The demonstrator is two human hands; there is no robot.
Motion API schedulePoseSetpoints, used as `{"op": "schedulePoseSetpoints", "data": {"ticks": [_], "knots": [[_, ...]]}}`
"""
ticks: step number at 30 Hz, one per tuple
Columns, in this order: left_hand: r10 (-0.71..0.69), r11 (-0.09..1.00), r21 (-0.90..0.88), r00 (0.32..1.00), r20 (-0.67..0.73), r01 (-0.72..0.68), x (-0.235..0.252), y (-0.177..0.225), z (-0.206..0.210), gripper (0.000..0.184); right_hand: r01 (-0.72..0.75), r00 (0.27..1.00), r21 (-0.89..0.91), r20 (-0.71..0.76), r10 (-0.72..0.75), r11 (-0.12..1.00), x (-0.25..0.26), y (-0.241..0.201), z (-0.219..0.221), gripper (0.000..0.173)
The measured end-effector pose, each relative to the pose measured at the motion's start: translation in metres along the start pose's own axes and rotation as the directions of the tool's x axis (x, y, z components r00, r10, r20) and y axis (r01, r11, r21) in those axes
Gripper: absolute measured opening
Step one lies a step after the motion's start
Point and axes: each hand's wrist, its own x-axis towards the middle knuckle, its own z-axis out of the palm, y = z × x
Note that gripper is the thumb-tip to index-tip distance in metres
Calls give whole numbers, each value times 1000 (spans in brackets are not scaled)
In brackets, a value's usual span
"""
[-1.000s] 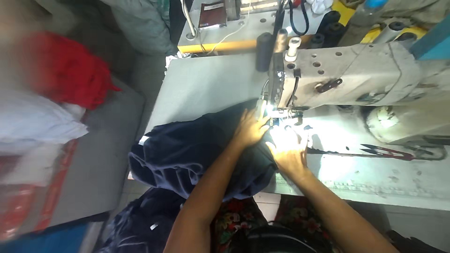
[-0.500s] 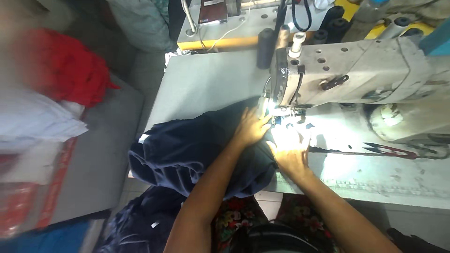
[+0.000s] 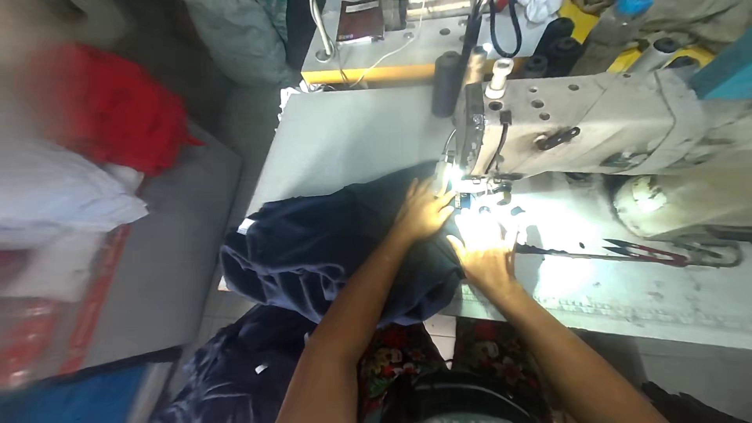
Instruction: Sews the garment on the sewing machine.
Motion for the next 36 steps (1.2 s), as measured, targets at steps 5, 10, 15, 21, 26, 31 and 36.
{"op": "schedulePoseSetpoints", "data": {"ticks": [5,10,15,21,26,31,36], "knots": [[17,1000,18,1000,-17,-16,2,-4,5,43,-12,1000,-30,8,12,999,-2,-1,0,44],[18,1000,6,1000,-19,-18,1,-3,4,43,4,1000,-49,6,-3,999,-1,0,0,43],[40,992,-117,995,-96,-51,0,-5,1,37,20,1000,-78,23,-18,997,0,0,-1,43],[33,995,-95,998,-50,-37,0,-5,0,39,7,1000,-75,24,-5,997,-1,-2,-4,43],[29,998,-46,999,-27,-30,0,-5,0,40,4,1000,-80,12,-3,997,0,-2,-2,44],[23,999,-36,1000,-10,-23,0,-4,0,41,-8,999,-78,33,11,997,-1,-3,-4,44],[18,999,-30,1000,-16,-18,-1,-3,-1,42,-5,1000,-69,18,6,998,-1,-3,-4,43]]}}
